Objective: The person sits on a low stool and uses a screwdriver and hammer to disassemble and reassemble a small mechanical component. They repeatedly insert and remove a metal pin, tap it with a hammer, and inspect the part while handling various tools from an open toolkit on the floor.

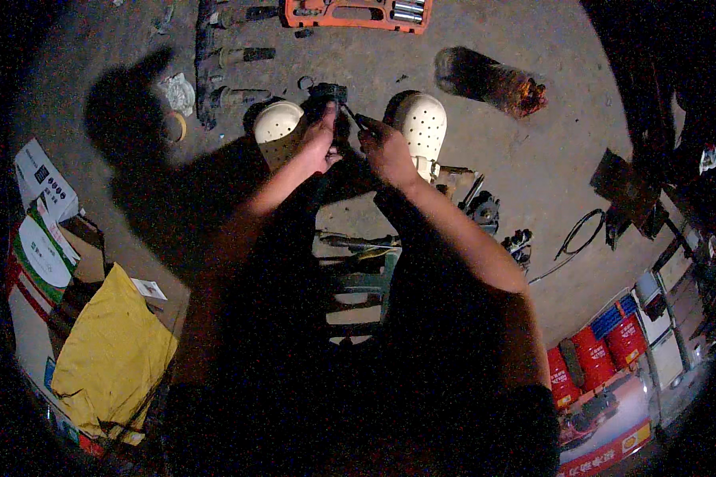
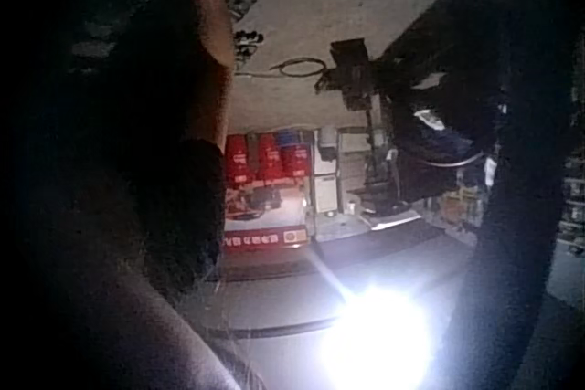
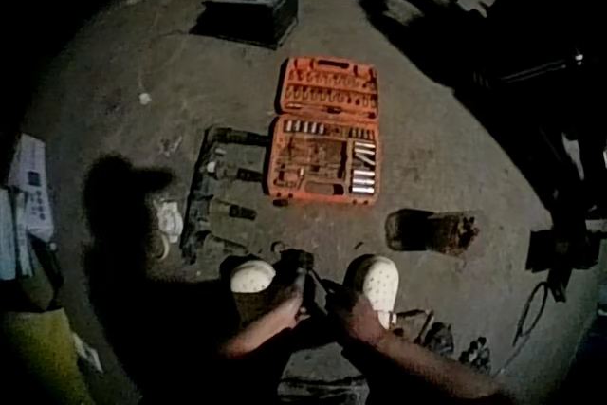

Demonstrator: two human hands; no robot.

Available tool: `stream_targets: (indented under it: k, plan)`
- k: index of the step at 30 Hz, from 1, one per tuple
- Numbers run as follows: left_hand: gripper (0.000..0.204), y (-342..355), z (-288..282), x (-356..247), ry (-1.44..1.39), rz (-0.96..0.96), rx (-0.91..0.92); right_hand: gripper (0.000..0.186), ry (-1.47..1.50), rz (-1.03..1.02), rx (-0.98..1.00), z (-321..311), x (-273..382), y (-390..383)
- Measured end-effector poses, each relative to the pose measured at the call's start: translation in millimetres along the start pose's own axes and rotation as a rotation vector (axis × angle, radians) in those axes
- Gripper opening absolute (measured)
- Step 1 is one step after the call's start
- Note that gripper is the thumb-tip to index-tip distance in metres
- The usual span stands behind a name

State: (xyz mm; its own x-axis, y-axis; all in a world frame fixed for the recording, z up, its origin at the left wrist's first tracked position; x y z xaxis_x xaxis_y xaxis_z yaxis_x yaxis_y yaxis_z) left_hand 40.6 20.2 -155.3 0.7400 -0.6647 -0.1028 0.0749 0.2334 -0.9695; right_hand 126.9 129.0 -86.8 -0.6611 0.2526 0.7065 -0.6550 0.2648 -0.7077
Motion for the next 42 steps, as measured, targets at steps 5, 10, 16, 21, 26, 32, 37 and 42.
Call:
stream_targets:
  k: [5, 10, 16, 21, 26, 32, 37, 42]
  plan:
    - [0.068, 2.2, -7.7, -0.8, 0.148, 0.003, -0.064, 0.034, 0.052, -0.025, 0.028, 7.6, -7.9, 9.7]
    - [0.065, -1.2, 3.7, -11.2, 0.162, 0.023, -0.062, 0.034, -0.313, -0.078, -0.031, 7.5, 14.3, 8.2]
    - [0.058, 13.8, 15.1, -15.8, 0.082, 0.07, -0.05, 0.036, -0.887, 0.086, -0.029, 16.6, 21.1, 7.4]
    - [0.049, 18.1, 20.6, -14.1, -0.163, 0.037, 0.046, 0.034, -1.128, 0.097, -0.001, 24.5, 31.3, 7.5]
    - [0.041, 15.1, 30.4, -9.5, -0.407, 0.034, 0.186, 0.038, -1.093, 0.06, -0.015, 16.7, 27.4, 4.0]
    - [0.018, 11.1, 21.7, -14.0, -0.37, 0.102, 0.237, 0.039, -0.285, -0.092, -0.004, -9.9, 27.2, -0.8]
    - [0.007, 17.4, 11.7, 8.5, -0.371, 0.05, 0.322, 0.038, -0.347, -0.135, 0.017, -13.6, 38.8, -8.9]
    - [0.006, 3.5, 15.5, 7.7, -0.246, 0.033, 0.285, 0.031, -0.43, -0.146, -0.007, -14.0, 54.0, -12.7]
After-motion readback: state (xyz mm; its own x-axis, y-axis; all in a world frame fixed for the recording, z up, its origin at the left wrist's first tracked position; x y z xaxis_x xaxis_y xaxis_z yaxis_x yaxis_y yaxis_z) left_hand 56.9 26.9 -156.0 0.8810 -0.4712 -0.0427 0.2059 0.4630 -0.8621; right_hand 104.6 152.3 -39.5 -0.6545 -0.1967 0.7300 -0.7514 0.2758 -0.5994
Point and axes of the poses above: each hand's wrist, its own y-axis towards the middle knuckle, its own z-axis out of the palm, x = y × z, the point moved 9 cm from there along y, towards the middle knuckle, and after that the axes turned 12 degrees about x, right-handed, at the moved point
